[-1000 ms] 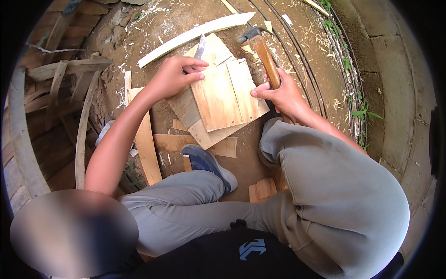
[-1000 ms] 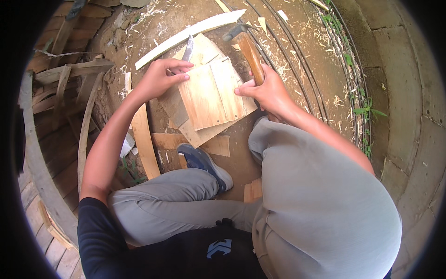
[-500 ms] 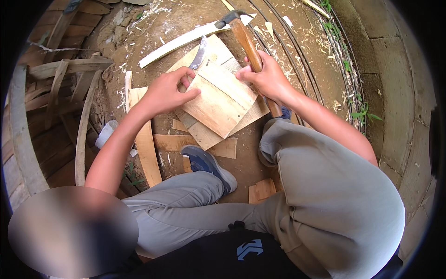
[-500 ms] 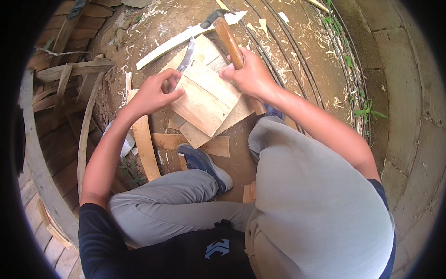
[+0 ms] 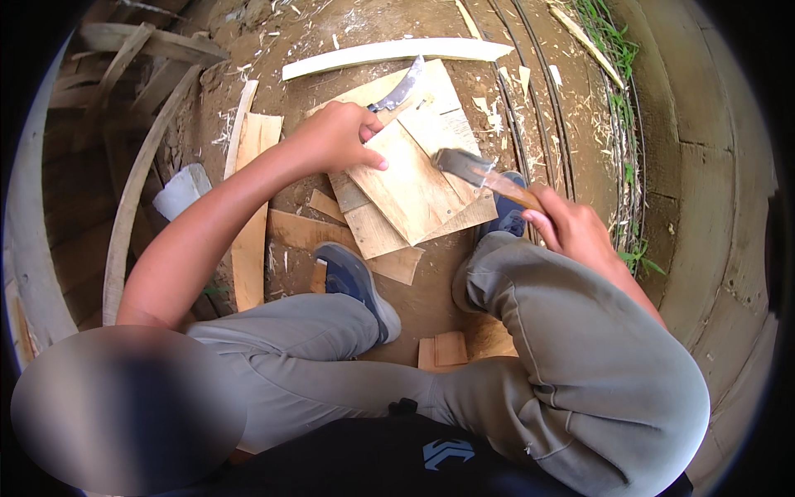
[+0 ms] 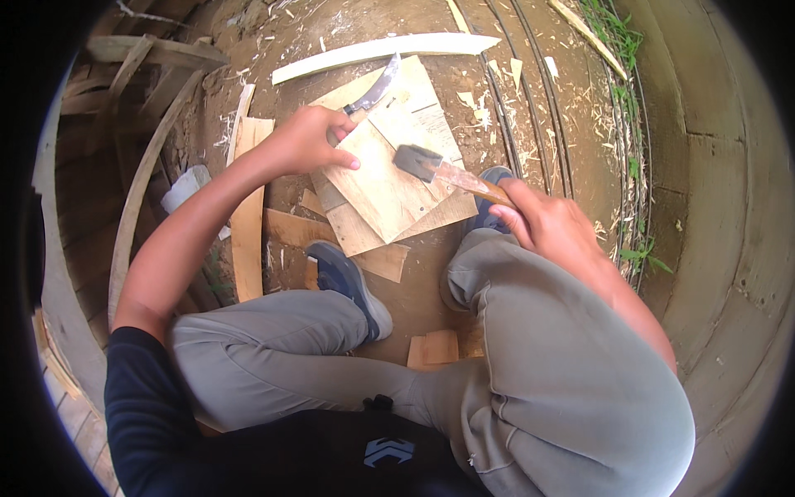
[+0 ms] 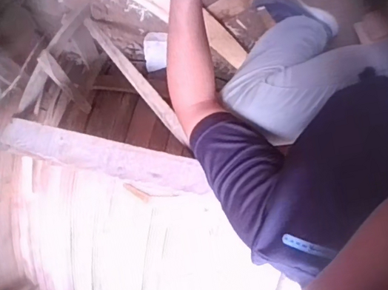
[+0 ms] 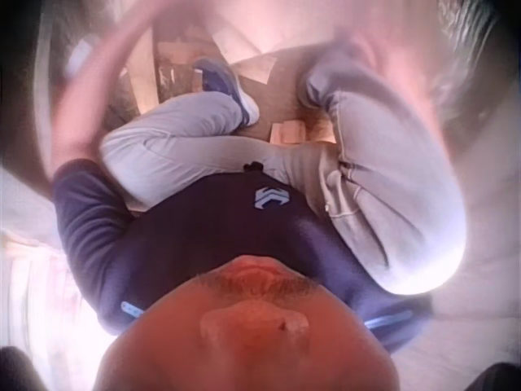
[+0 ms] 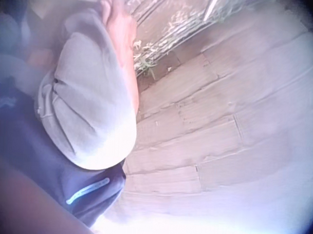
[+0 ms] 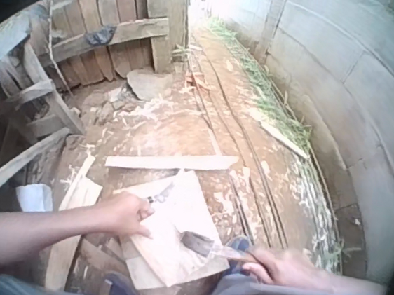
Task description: The person assembles a small wooden box by hand, fitting pieces together and using a hammer to drive nails. They handle small wooden planks, a hammer, and nails to construct the box frame and sides.
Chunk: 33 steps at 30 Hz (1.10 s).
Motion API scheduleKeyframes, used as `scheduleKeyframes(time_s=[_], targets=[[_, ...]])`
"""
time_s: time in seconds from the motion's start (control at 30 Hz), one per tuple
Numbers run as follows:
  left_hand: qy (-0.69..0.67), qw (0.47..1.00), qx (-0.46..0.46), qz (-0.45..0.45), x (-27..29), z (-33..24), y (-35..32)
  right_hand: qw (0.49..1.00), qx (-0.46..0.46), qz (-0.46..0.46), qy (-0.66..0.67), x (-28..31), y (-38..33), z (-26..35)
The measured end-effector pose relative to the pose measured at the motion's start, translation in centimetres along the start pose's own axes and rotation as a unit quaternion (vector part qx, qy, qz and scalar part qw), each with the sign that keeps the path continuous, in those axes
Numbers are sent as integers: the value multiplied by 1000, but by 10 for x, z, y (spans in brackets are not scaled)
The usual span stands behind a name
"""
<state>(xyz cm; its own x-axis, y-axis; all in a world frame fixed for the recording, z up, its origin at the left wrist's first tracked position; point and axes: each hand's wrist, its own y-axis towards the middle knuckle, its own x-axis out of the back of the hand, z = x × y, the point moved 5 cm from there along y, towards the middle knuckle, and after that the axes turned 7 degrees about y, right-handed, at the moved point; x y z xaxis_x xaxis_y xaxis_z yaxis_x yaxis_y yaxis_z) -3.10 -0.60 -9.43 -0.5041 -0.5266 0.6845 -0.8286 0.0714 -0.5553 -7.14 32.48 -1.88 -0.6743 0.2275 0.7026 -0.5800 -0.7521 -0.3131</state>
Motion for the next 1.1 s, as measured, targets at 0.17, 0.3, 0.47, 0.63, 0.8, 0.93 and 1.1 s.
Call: scheduleKeyframes(time_s=[0.17,0.3,0.47,0.63,0.8,0.93,1.1], targets=[[1,1000,5,-2,1,-4,-2,991,103,-69,60,8,-6,-3],[-9,1000,-3,17,0,-3,-1,993,50,54,-93,-15,-6,-19],[14,1000,15,11,-1,-8,-7,999,37,-34,-15,7,-8,3],[58,998,26,11,-2,-13,-13,998,67,-13,5,25,-26,-14],[69,997,25,13,-2,-16,-13,993,40,72,-81,11,-30,-17],[60,998,31,7,-3,-12,-12,994,77,49,-65,17,-29,-4],[64,997,30,9,-3,-15,-12,988,141,57,-14,10,-40,-28]])
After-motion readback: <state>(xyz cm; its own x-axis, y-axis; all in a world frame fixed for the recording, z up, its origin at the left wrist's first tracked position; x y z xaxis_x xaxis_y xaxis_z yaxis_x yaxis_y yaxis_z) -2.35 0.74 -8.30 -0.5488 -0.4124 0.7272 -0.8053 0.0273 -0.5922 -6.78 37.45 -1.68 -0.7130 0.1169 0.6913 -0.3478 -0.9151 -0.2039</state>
